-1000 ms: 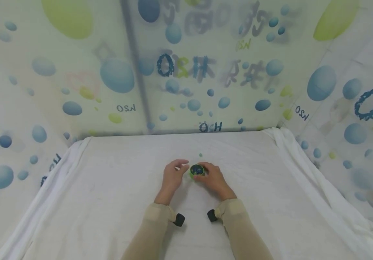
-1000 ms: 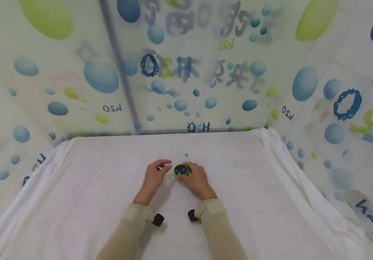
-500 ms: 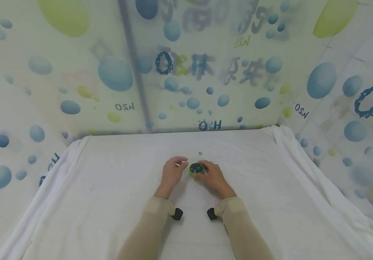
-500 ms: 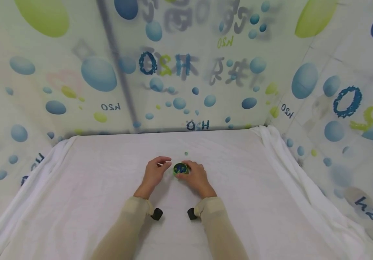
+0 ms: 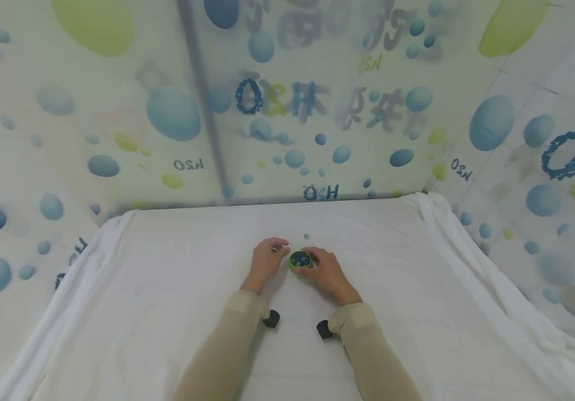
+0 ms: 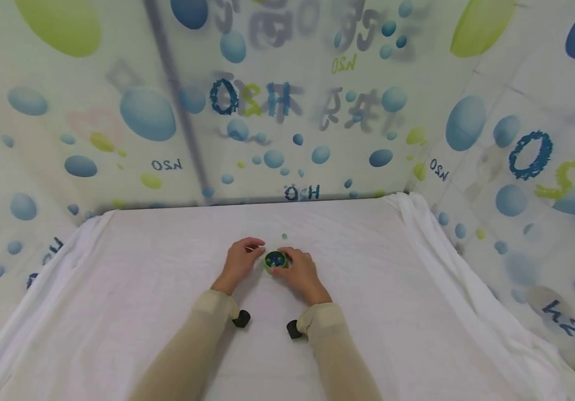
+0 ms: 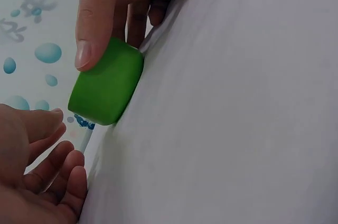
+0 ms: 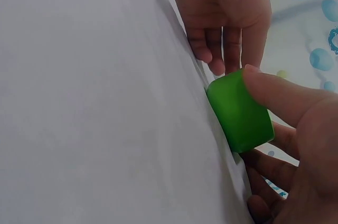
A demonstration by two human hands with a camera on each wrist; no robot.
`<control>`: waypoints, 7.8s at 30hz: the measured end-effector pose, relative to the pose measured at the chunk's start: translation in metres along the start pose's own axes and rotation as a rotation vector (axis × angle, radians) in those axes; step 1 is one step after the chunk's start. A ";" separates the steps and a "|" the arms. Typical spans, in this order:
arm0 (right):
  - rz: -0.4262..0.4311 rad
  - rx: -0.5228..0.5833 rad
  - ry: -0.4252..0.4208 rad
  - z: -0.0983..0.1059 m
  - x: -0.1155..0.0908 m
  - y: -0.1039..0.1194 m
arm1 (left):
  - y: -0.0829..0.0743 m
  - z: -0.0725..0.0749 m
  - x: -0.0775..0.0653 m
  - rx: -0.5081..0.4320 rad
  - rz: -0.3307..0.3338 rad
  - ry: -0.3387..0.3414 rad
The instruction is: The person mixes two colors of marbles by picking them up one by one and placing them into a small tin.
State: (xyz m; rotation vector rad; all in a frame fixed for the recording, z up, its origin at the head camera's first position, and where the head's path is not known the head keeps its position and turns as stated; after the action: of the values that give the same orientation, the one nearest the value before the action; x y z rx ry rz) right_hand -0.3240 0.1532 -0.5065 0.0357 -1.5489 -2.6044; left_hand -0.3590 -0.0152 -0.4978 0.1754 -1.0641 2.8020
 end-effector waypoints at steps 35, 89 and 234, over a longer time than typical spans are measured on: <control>0.033 0.002 0.012 0.001 -0.001 0.005 | -0.013 -0.027 0.053 0.156 -0.141 0.216; 0.030 -0.001 0.016 0.001 0.000 -0.001 | -0.031 -0.031 0.052 0.334 -0.203 0.328; 0.026 0.008 0.001 0.000 0.000 0.006 | -0.030 0.027 0.002 -0.047 -0.307 0.034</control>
State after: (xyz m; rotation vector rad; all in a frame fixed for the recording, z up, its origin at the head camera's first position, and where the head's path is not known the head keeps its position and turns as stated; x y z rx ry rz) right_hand -0.3233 0.1509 -0.5014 0.0176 -1.5491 -2.5783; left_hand -0.3543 -0.0105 -0.4581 0.2609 -1.0000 2.4963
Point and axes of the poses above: each hand's wrist, its own x-axis towards the middle knuckle, its own z-axis out of the back of the hand, y = z × x, the point moved 4 cm from there along x, towards the middle knuckle, and after that the axes turned 13 degrees about x, right-handed, at the moved point
